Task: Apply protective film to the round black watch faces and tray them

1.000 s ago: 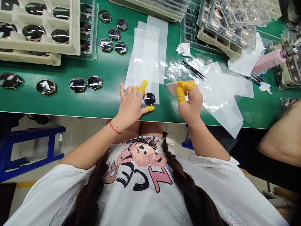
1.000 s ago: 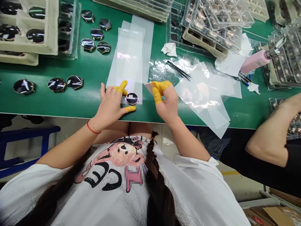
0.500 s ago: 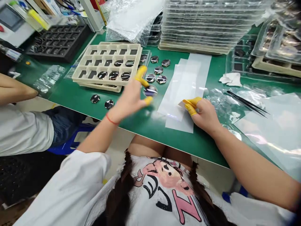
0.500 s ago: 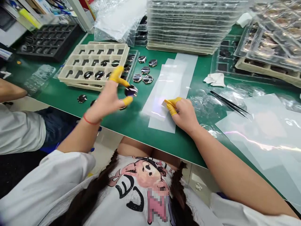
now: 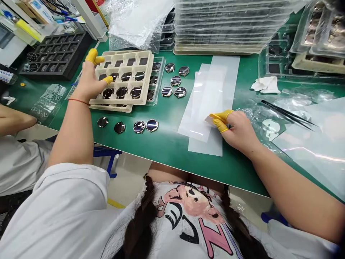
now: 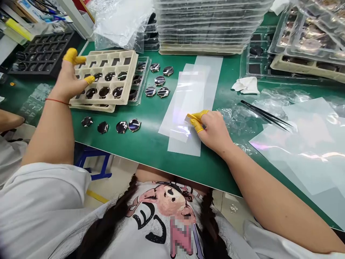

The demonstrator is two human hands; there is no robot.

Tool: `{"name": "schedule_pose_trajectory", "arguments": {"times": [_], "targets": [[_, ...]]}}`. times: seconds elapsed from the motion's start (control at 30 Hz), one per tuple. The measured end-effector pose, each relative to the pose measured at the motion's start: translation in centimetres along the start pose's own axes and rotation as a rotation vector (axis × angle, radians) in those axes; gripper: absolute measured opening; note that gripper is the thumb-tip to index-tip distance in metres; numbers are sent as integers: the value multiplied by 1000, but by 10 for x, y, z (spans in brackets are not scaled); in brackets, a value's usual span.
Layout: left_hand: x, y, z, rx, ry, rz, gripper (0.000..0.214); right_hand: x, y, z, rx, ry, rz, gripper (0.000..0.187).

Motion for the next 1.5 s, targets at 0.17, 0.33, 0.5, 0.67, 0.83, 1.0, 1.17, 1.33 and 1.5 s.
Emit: {"name": "schedule_pose_trajectory", "arguments": {"times": [0.17, 0.33, 0.5, 0.67, 0.83, 1.0, 1.17, 1.33, 1.5], "targets": [[15, 111, 68, 282, -289, -43, 57, 1, -2, 1, 24, -58, -16, 25], [51, 143, 106, 388, -605, -136, 63, 2, -2, 2, 29, -98, -25, 29], [64, 127, 95, 371, -636, -92, 68, 4, -3, 1, 12, -68, -8, 35], [75, 174, 103, 387, -437, 30, 73, 6, -7, -1, 51, -52, 26, 28], [128, 244, 131, 388, -359, 212, 79, 11, 0, -2, 91, -71, 86, 23], [169, 254, 155, 309, -325, 270, 77, 0, -2, 11, 131, -10, 2, 34], [173, 247, 167, 199, -247, 286, 82, -12, -37, 32, 129, -18, -213, 45], [172, 250, 167, 201, -243, 269, 79, -3, -63, 45, 103, -110, -142, 41], [169, 251, 166, 182, -270, 270, 75, 9, -56, 45, 139, -158, 60, 37]]}}
Point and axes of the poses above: each hand's wrist, its own z-axis away from the middle knuckle, its own x-axis out of the palm, y = z × x, the point moved 2 cm from there along -z, towards the middle knuckle, and after that the axes turned 3 degrees about z, right-handed, at the moved point
